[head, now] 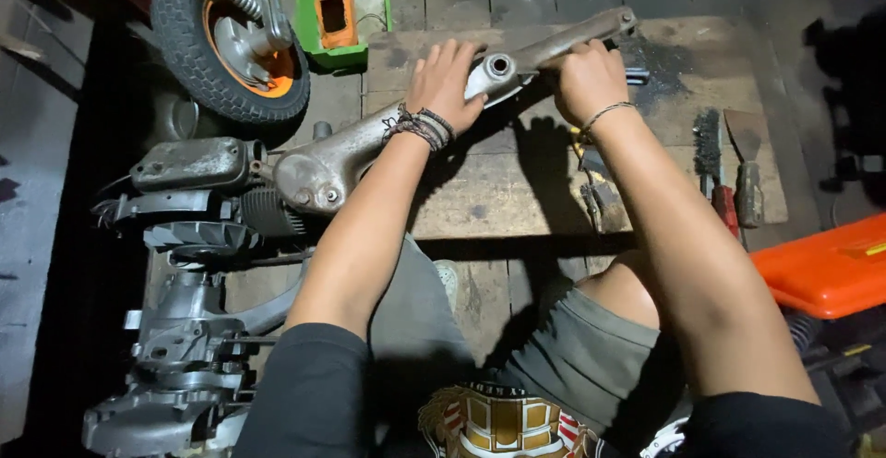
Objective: Cleaning or marking holes in a motorcycle swingarm using a marker or small tool
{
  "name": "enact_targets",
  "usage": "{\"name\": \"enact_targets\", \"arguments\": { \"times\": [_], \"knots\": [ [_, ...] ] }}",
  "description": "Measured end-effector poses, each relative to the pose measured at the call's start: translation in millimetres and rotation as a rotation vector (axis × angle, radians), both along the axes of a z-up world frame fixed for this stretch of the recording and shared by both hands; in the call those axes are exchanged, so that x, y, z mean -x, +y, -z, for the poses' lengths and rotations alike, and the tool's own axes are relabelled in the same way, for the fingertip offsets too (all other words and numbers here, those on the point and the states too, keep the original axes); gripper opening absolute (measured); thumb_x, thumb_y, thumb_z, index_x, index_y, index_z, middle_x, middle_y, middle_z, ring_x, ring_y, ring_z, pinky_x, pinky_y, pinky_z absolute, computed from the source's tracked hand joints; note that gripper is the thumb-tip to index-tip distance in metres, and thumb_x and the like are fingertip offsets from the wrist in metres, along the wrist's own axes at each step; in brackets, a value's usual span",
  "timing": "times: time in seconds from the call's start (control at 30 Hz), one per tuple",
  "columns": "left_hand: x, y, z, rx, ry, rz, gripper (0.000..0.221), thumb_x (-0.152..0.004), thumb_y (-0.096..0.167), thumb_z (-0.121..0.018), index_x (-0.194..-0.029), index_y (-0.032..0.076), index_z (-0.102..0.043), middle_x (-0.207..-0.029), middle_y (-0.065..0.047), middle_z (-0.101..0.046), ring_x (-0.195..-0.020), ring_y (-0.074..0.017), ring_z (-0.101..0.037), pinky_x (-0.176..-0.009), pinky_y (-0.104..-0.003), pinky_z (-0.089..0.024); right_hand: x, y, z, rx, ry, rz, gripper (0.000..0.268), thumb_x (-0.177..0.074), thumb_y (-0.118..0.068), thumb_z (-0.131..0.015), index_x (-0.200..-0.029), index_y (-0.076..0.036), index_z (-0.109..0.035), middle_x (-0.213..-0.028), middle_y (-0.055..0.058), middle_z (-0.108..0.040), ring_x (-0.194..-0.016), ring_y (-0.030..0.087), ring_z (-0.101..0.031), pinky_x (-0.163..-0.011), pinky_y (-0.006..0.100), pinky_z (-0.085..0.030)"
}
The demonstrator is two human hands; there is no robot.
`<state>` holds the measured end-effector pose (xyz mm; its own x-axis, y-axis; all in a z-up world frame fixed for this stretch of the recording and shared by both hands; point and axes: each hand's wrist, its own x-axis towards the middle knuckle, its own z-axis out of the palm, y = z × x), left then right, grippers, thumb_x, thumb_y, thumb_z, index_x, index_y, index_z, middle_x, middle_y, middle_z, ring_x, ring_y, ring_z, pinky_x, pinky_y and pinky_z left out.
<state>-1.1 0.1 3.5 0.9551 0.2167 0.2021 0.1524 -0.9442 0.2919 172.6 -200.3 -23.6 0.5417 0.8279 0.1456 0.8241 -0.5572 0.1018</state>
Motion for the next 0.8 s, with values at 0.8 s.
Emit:
{"name": "enact_targets", "arguments": {
  "times": [0.8],
  "knots": [
    [-1.2,-1.2,-1.6,-0.019,0.015,0.01,0.061,-0.087,0.036,-0.076,-0.138,0.012,-0.05,-0.125,-0.012,-0.054,-0.115,-0.0344,-0.05,-0.096,-0.053,-0.045,57.2,19.8,-33.2,0.111,0.043,0.035,0.022,-0.083,-0.003,-0.061,-0.092,-0.015,-0.075,-0.088,0.013,-0.074,-0.078,0.038,-0.072,-0.065,0.05,-0.06]
  ]
}}
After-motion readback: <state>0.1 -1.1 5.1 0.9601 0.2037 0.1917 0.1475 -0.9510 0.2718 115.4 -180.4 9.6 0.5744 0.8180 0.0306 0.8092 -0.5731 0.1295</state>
